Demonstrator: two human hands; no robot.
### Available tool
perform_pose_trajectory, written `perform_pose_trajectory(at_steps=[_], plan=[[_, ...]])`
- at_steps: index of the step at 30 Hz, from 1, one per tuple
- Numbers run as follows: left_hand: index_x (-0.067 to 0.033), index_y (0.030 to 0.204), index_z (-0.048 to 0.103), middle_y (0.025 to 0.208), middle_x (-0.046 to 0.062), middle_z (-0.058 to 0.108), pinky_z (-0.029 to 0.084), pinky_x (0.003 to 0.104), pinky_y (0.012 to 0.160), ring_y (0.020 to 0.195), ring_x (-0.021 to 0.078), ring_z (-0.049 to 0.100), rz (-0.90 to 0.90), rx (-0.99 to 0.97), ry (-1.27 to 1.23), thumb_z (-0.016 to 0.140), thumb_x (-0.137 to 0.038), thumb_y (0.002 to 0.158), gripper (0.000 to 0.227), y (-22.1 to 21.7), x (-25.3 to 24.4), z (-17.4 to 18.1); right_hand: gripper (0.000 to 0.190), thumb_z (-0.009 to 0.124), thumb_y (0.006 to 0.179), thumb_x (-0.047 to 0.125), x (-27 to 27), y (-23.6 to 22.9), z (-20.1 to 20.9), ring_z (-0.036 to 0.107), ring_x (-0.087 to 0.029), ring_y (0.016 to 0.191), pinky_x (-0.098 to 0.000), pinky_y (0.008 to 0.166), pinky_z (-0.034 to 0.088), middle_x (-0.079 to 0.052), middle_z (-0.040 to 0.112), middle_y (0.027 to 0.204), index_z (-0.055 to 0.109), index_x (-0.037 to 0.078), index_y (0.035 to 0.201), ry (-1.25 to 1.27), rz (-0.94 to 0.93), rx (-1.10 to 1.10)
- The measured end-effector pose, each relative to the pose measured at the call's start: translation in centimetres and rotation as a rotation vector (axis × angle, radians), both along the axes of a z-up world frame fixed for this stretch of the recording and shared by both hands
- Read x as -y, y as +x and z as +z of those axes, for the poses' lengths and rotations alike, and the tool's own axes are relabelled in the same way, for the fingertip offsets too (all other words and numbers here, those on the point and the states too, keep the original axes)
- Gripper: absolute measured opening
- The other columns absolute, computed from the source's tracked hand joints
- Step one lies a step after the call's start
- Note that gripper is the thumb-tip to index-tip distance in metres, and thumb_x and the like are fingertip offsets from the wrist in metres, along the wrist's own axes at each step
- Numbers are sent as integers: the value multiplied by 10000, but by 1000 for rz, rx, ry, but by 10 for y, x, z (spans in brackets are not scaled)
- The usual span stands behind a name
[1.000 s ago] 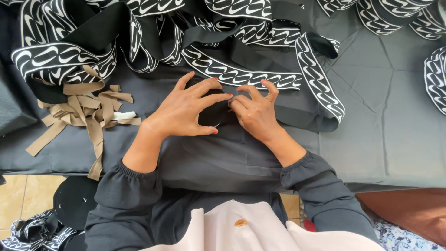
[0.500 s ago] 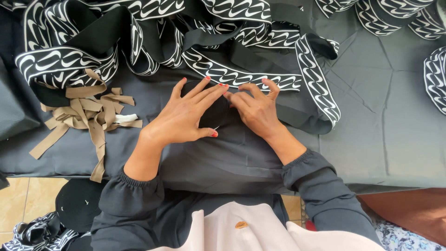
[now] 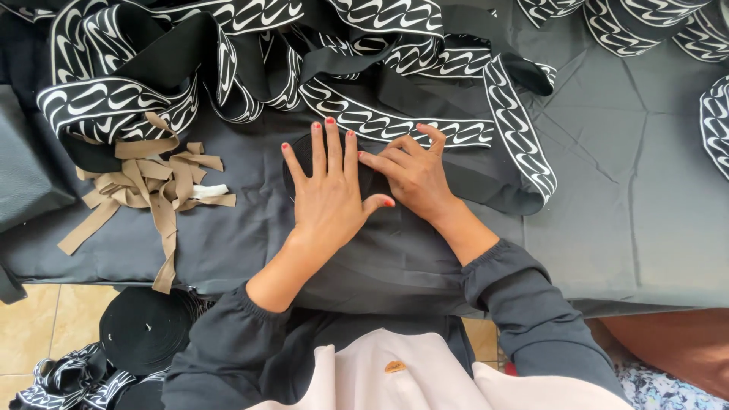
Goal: Applying black trim or lining to patterned fabric strips for garment assembly.
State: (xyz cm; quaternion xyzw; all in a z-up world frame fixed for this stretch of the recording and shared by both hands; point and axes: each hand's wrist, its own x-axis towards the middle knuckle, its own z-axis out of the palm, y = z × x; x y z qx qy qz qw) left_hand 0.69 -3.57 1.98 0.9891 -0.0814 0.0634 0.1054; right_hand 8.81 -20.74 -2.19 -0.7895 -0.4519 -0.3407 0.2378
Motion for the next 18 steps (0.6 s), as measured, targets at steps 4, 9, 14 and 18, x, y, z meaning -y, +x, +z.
perform_pose_trajectory(at_steps=[4, 9, 14, 18], plan=[[50, 1575, 280, 1651, 300, 183, -36, 852, 1040, 1533, 488, 57, 25, -25, 27, 489, -745, 894, 1068, 0, 3, 0, 273, 748, 942, 165, 6, 4, -11, 652, -122, 867, -495, 1110, 271, 58, 672, 813, 744, 174, 1215, 21, -43, -43], [35, 1587, 239, 1622, 334, 191, 3, 884, 983, 1493, 558, 72, 109, -67, -1, 467, -729, 922, 1038, 6, 7, -8, 118, 746, 944, 157, 9, 3, -6, 649, -119, 922, -506, 1104, 258, 83, 662, 824, 715, 179, 1056, -9, -62, -28], [-2, 1573, 317, 1573, 311, 310, 72, 836, 1034, 1480, 534, 169, -66, 19, 77, 541, -636, 941, 922, 7, -15, -7, 88, 781, 908, 155, 14, 5, -2, 654, -118, 974, -528, 1113, 233, 63, 658, 774, 710, 198, 938, -54, -56, -38], [-146, 1583, 338, 1603, 176, 326, 29, 822, 1075, 1531, 412, 153, -362, -107, 13, 670, -586, 839, 925, 13, -44, 8, 107, 788, 914, 170, 21, 16, -7, 667, -108, 966, -487, 1103, 258, 91, 704, 828, 692, 214, 896, -55, 96, -103]])
